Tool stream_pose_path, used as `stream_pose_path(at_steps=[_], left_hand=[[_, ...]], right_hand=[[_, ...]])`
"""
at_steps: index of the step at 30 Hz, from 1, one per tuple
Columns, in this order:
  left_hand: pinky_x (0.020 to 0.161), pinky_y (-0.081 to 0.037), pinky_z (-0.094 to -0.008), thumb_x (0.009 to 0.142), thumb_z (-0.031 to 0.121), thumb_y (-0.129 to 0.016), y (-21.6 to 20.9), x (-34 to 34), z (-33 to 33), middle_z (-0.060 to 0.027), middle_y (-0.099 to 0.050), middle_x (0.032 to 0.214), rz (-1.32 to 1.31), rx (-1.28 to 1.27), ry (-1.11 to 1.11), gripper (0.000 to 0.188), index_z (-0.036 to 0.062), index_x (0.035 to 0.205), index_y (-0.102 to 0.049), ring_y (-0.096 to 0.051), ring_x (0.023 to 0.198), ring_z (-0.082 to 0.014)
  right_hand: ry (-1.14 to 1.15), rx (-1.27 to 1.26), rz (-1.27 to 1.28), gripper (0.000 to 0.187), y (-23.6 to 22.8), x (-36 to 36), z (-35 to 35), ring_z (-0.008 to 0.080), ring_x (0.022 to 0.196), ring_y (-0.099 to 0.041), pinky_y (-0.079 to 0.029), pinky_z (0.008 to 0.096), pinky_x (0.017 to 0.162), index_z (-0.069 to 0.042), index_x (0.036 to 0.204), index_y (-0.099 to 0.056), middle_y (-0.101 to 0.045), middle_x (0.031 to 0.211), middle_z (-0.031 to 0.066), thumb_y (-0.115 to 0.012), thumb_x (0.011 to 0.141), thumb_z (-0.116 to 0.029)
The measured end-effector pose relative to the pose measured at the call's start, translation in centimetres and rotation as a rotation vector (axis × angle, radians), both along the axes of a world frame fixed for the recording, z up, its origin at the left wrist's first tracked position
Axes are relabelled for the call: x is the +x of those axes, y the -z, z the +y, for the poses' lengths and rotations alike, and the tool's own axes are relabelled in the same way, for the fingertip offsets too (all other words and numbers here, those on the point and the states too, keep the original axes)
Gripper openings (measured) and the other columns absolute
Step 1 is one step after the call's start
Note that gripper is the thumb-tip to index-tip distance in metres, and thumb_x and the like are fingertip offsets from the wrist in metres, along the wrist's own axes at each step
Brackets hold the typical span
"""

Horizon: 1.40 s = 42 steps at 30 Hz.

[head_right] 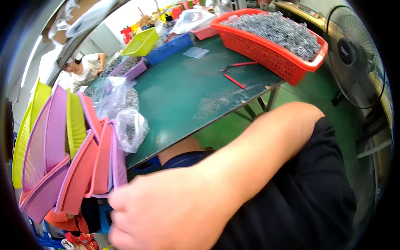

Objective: The person joins small metal links together by hand at a workstation, organizes the assembled chains on the table, and later places a large quantity of loose metal links into plastic bags.

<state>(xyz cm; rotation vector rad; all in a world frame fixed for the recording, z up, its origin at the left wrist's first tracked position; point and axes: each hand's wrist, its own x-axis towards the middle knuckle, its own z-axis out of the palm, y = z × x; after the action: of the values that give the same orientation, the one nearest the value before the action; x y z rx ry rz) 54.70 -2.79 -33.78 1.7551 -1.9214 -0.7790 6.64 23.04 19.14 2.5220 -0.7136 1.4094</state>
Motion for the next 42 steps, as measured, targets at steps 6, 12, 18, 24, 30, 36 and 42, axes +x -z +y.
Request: stream_pose_path(at_steps=[6,12,18,24,30,36,42], left_hand=[[0.045,-0.039,-0.0209,0.078,0.009,-0.058,-19.7,-21.1,4.8,-0.0019,-0.053,0.060,0.059,0.253,0.326,0.016,-0.0012,0.090,-0.058,-0.047,0.049,-0.0067],[0.054,-0.042,-0.0216,0.077,0.007,-0.058,-34.7,-35.1,9.2,-0.0062,-0.057,0.074,0.073,0.001,0.795,0.018,-0.0029,0.092,-0.059,-0.050,0.058,-0.0088],[0.056,-0.044,-0.0245,0.074,0.008,-0.061,-37.8,-46.7,8.5,-0.0102,-0.056,0.071,0.160,-0.248,0.981,0.020,-0.0026,0.091,-0.059,-0.052,0.059,-0.0140],[0.055,-0.043,-0.0247,0.075,0.008,-0.061,-38.3,-54.3,9.1,-0.0085,-0.057,0.072,0.237,-0.247,1.100,0.016,0.0002,0.090,-0.060,-0.053,0.061,-0.0138],[0.050,-0.042,-0.0258,0.076,0.007,-0.060,-37.0,-57.6,9.0,-0.0078,-0.054,0.068,0.257,-0.162,1.166,0.014,0.0018,0.088,-0.060,-0.051,0.055,-0.0151],[0.052,-0.043,-0.0279,0.076,0.007,-0.059,-37.1,-60.1,8.6,-0.0099,-0.054,0.071,0.236,0.006,1.215,0.014,0.0020,0.089,-0.060,-0.052,0.057,-0.0205],[0.056,-0.045,-0.0257,0.080,0.012,-0.057,-39.3,-60.0,10.2,-0.0072,-0.057,0.077,0.158,0.307,0.974,0.016,0.0004,0.092,-0.059,-0.054,0.062,-0.0127]], right_hand=[[0.259,-0.190,-0.190,0.010,2.6,-1.7,1.8,0.0183,0.057,-0.052,-0.039,0.0303,0.046,-0.010,0.062,-0.050,-0.049,0.060,0.0020,-0.049,0.068,-0.018],[0.620,0.245,0.227,0.014,6.4,-12.5,0.4,0.0247,0.066,-0.055,-0.045,0.0347,0.057,-0.008,0.070,-0.052,-0.053,0.069,0.0064,-0.057,0.067,-0.021],[1.340,0.726,0.068,0.018,17.5,-25.5,0.1,0.0303,0.080,-0.057,-0.047,0.0392,0.069,-0.004,0.082,-0.057,-0.058,0.082,0.0124,-0.058,0.072,-0.019],[1.370,0.716,-0.093,0.014,19.4,-27.8,-1.7,0.0323,0.075,-0.055,-0.044,0.0432,0.063,-0.003,0.081,-0.051,-0.055,0.076,0.0138,-0.055,0.072,-0.014],[1.366,0.627,-0.131,0.022,19.3,-27.5,-2.6,0.0314,0.066,-0.055,-0.043,0.0427,0.056,-0.004,0.086,-0.048,-0.053,0.070,0.0121,-0.055,0.067,-0.011],[1.335,0.662,-0.116,0.027,19.4,-28.0,-2.6,0.0280,0.061,-0.053,-0.042,0.0400,0.053,-0.003,0.090,-0.050,-0.051,0.067,0.0091,-0.056,0.064,-0.009],[1.271,0.653,-0.182,0.029,19.3,-28.5,-2.8,0.0258,0.059,-0.052,-0.042,0.0383,0.052,-0.004,0.090,-0.052,-0.050,0.065,0.0080,-0.056,0.063,-0.010]])
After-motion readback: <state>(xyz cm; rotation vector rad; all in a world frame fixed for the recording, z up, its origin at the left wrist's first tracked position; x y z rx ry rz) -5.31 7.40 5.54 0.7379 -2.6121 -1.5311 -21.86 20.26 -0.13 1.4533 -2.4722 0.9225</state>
